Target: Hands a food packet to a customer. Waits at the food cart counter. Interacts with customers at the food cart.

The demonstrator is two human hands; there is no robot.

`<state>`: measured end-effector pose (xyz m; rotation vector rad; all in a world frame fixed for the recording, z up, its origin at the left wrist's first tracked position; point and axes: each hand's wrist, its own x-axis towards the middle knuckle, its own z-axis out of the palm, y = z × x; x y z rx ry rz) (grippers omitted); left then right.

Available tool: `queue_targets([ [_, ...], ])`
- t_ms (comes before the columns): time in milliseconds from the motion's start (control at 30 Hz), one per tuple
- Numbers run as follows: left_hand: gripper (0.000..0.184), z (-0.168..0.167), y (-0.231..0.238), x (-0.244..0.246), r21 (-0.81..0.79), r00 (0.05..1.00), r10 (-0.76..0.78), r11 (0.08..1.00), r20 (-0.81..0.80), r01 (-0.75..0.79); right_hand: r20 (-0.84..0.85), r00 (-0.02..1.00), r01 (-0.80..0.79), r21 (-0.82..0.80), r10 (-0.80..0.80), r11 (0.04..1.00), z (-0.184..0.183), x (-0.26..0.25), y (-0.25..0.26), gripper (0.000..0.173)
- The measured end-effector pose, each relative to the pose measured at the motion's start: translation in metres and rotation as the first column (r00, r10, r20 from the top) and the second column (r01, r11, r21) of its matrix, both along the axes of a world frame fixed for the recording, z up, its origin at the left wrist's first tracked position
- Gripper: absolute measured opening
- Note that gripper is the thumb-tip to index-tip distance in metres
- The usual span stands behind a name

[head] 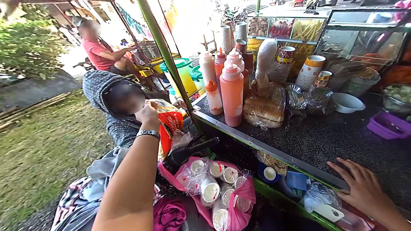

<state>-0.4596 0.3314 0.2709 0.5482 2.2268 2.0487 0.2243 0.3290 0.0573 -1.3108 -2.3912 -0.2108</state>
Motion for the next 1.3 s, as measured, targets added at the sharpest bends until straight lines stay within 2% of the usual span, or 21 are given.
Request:
queue_targets([
  [133, 0.04, -0.005, 0.013, 0.0, -0.06, 0.999, -0.038, 0.998, -0.028, 0.036, 0.0, 1.0, 0.006, 0.018, -0.006, 1.0, -0.001, -0.001, -0.001, 0.096],
  [367, 0.037, 0.0, 0.02, 0.012, 0.077, 0.999, -0.038, 0.996, -0.012, 0.039, 0.005, 1.0, 0.014, 0.021, -0.014, 1.0, 0.0, -0.002, -0.001, 0.095],
  [500, 0.04, -0.001, 0.013, 0.009, 0.06, 0.999, -0.039, 0.997, -0.007, 0.039, -0.013, 1.0, 0.0, 0.0, 0.0, 1.0, 0.004, -0.004, -0.002, 0.096],
  [600, 0.042, -0.01, 0.014, 0.008, -0.012, 0.999, -0.037, 0.999, -0.027, 0.037, 0.005, 1.0, 0.012, 0.022, -0.012, 1.0, 0.001, -0.004, -0.001, 0.098],
  [700, 0.044, -0.018, 0.014, 0.011, -0.169, 0.998, -0.028, 0.986, -0.058, 0.017, 0.017, 1.0, 0.027, 0.017, -0.027, 0.999, 0.001, -0.004, -0.001, 0.099],
  [767, 0.043, -0.022, 0.017, 0.009, -0.275, 0.997, 0.0, 0.961, -0.08, -0.022, 0.02, 0.999, 0.036, 0.017, -0.036, 0.999, 0.001, -0.005, -0.002, 0.099],
  [933, 0.051, -0.036, 0.011, -0.013, -0.466, 0.979, -0.04, 0.883, -0.199, -0.058, 0.024, 0.999, 0.039, 0.027, -0.04, 0.999, -0.001, -0.005, -0.003, 0.1],
  [1033, 0.053, -0.023, 0.001, -0.006, -0.526, 0.982, -0.012, 0.845, -0.19, -0.092, 0.021, 0.999, 0.03, 0.037, -0.031, 0.999, -0.001, -0.005, -0.003, 0.1],
  [1100, 0.064, -0.016, -0.008, 0.001, -0.536, 0.977, 0.021, 0.833, -0.212, -0.134, 0.019, 0.999, 0.033, 0.005, -0.033, 0.999, 0.003, -0.006, -0.003, 0.1],
  [1200, 0.089, -0.023, -0.026, 0.023, -0.397, 0.925, -0.02, 0.907, -0.38, -0.143, -0.012, 0.999, 0.031, -0.13, -0.033, 0.991, 0.017, -0.01, -0.006, 0.095],
  [1300, 0.087, -0.038, -0.07, 0.102, -0.323, 0.815, -0.25, 0.943, -0.522, 0.082, 0.029, 0.997, 0.072, -0.278, -0.066, 0.958, 0.024, -0.01, -0.009, 0.092],
])
